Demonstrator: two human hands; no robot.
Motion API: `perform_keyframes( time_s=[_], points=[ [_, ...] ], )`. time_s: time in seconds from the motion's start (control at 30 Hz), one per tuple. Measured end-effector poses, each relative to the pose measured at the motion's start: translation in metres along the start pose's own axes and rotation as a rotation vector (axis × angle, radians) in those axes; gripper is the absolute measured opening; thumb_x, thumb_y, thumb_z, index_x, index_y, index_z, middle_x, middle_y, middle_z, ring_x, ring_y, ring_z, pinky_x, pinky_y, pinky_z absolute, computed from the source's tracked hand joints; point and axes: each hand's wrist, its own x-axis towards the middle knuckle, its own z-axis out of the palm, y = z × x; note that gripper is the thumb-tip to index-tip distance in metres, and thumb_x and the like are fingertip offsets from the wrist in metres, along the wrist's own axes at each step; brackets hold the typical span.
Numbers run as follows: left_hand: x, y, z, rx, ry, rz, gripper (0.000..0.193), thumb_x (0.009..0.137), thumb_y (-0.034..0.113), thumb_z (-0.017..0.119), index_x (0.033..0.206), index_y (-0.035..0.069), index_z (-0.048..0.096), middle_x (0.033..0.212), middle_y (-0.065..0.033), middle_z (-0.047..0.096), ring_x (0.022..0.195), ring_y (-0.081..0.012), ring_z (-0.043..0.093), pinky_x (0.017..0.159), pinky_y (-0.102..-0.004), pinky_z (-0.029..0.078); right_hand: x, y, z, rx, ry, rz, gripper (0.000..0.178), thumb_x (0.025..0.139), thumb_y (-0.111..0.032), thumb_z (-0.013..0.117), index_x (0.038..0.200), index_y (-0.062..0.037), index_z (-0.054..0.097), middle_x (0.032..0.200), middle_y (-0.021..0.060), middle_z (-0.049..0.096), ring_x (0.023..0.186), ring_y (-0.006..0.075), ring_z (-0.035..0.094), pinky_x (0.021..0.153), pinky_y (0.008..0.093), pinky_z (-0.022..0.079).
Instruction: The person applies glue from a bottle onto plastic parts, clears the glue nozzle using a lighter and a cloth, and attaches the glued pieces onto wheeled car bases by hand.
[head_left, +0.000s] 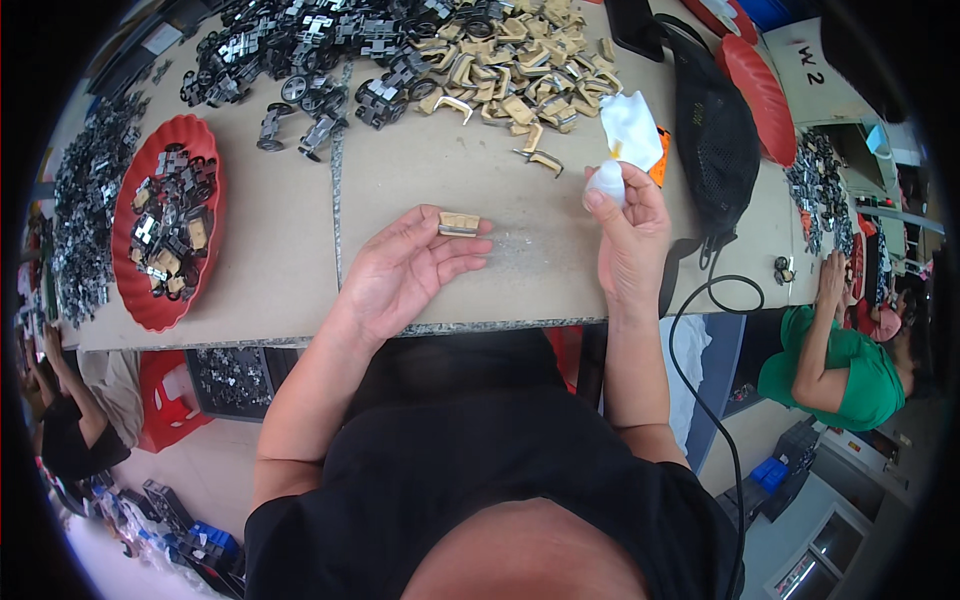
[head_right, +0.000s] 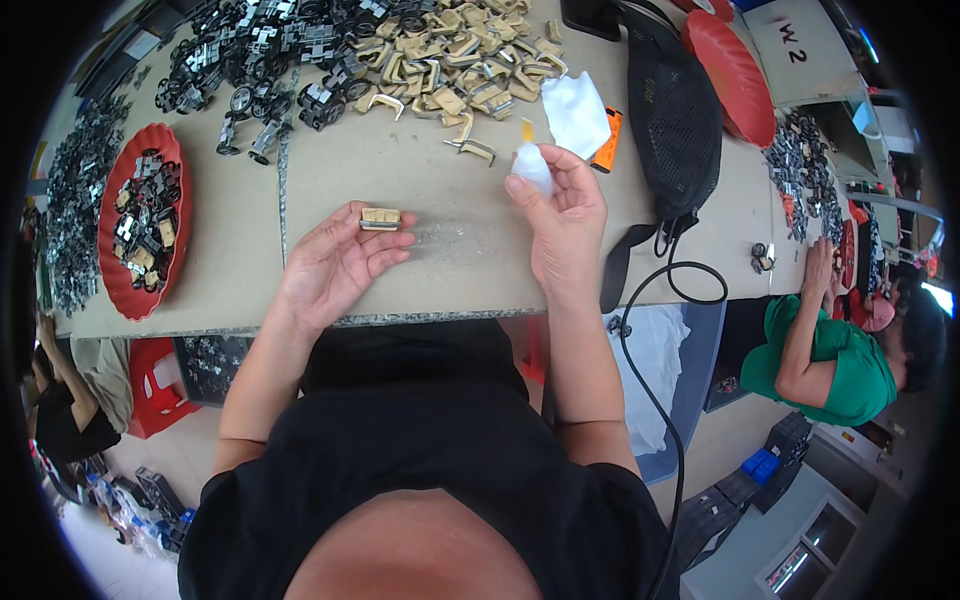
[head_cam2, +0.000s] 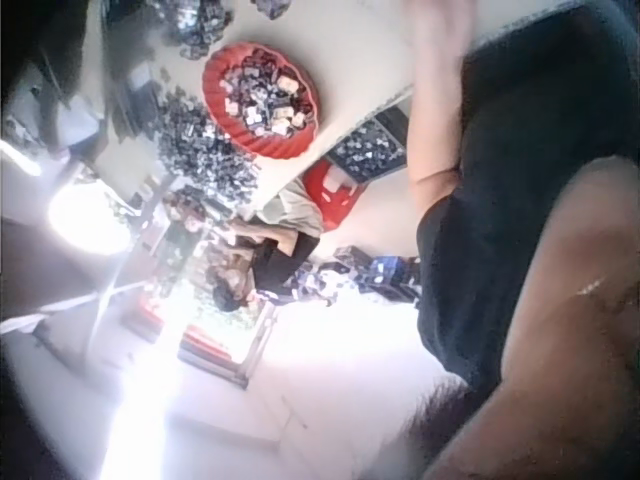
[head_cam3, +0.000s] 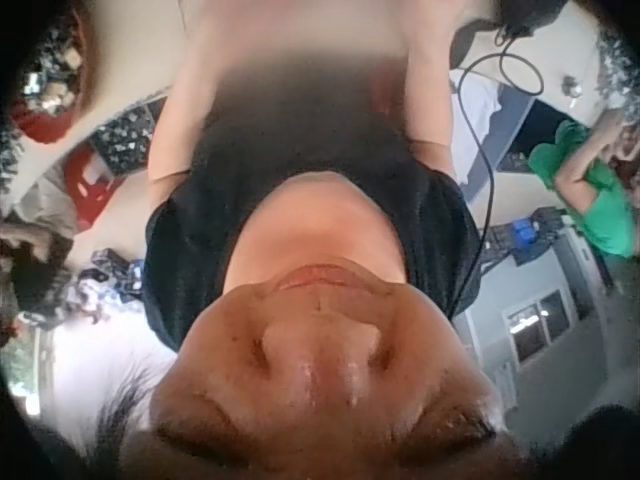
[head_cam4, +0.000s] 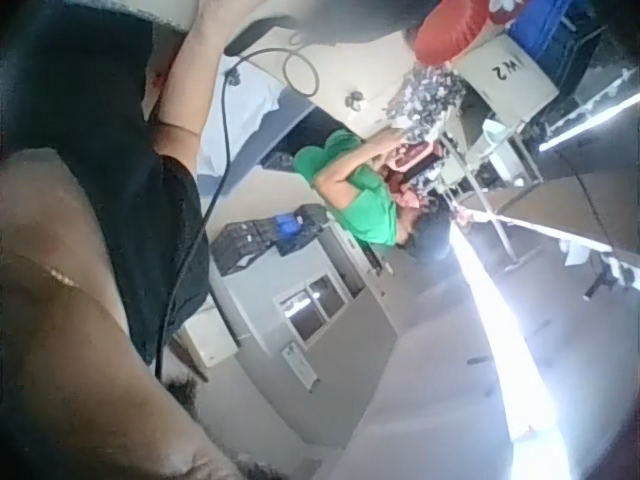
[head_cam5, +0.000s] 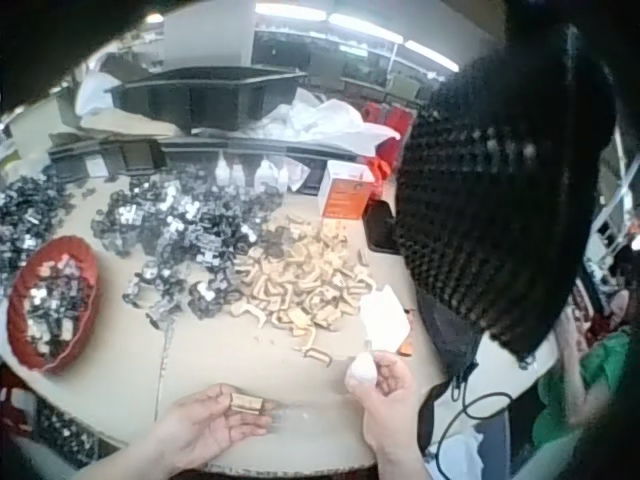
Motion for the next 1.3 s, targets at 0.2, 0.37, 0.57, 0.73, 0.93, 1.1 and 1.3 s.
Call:
perform_keyframes(
  time_s=[0.2,0.37,0.57,0.73,0.93,1.1,1.3],
  points=[
    [0.004,-0.003,0.007,0.066,0.005,-0.022,0.015,0.091,0.014,0.037,0.096,0.001,0.044,0.107,-0.0301,0.048,0.093,-0.0310,0.056,0.083,-0.0367,0.047,0.003,0.010,-0.015,-0.190,0.010,-0.019,0.032,0.072,0.006,0.063,0.098,-0.0006,0.045,0.097,0.0095,0.055,0.090,0.0134,0.053,0.082,0.0245,0.042],
    [0.009,-0.005,0.008,0.080,-0.041,-0.089,0.020,0.091,0.016,0.037,0.101,0.000,0.043,0.105,-0.0295,0.050,0.090,-0.0303,0.057,0.080,-0.0361,0.048,0.001,0.012,-0.016,-0.332,-0.008,-0.059,0.033,0.071,0.004,0.064,0.098,-0.0009,0.045,0.097,0.0093,0.054,0.092,0.0137,0.052,0.083,0.0261,0.041],
    [0.011,0.000,0.009,0.049,-0.145,-0.248,0.040,0.090,0.020,0.041,0.120,-0.004,0.033,0.103,-0.0279,0.052,0.085,-0.0303,0.059,0.077,-0.0366,0.048,-0.029,0.005,-0.027,-0.634,0.217,-0.371,0.025,0.075,0.001,0.061,0.096,0.0008,0.048,0.097,0.0079,0.052,0.089,0.0124,0.049,0.079,0.0232,0.040],
    [0.012,-0.003,0.013,0.044,-0.309,-0.353,0.044,0.090,0.024,0.042,0.124,-0.003,0.031,0.104,-0.0225,0.052,0.087,-0.0293,0.059,0.078,-0.0382,0.048,-0.038,-0.005,-0.002,-0.180,-0.566,0.143,0.042,0.078,0.001,0.056,0.118,0.0019,0.046,0.111,0.0086,0.046,0.094,0.0131,0.046,0.080,0.0236,0.040],
    [0.015,-0.004,0.017,0.083,-0.325,-0.369,0.047,0.090,0.023,0.041,0.128,0.000,0.026,0.103,-0.0175,0.051,0.083,-0.0279,0.058,0.076,-0.0378,0.048,-0.034,0.003,0.003,0.093,-0.668,0.270,0.042,0.076,0.004,0.057,0.117,0.0029,0.047,0.117,0.0103,0.043,0.099,0.0158,0.046,0.083,0.0282,0.041],
    [0.017,-0.003,0.017,0.132,-0.277,-0.356,0.052,0.089,0.024,0.043,0.131,-0.001,0.022,0.107,-0.0182,0.048,0.079,-0.0282,0.060,0.072,-0.0374,0.050,-0.034,0.005,0.005,0.056,-0.638,0.358,0.038,0.073,0.005,0.059,0.110,0.0041,0.050,0.102,0.0074,0.052,0.093,0.0132,0.049,0.079,0.0260,0.043],
    [0.011,0.012,0.026,0.209,-0.201,-0.360,0.041,0.091,0.024,0.041,0.124,0.002,0.033,0.093,-0.0143,0.054,0.077,-0.0221,0.057,0.070,-0.0320,0.048,-0.032,0.011,0.008,0.062,-0.480,0.223,0.035,0.073,0.004,0.057,0.107,0.0036,0.050,0.096,0.0069,0.055,0.086,0.0125,0.052,0.076,0.0251,0.043]
  ],
)
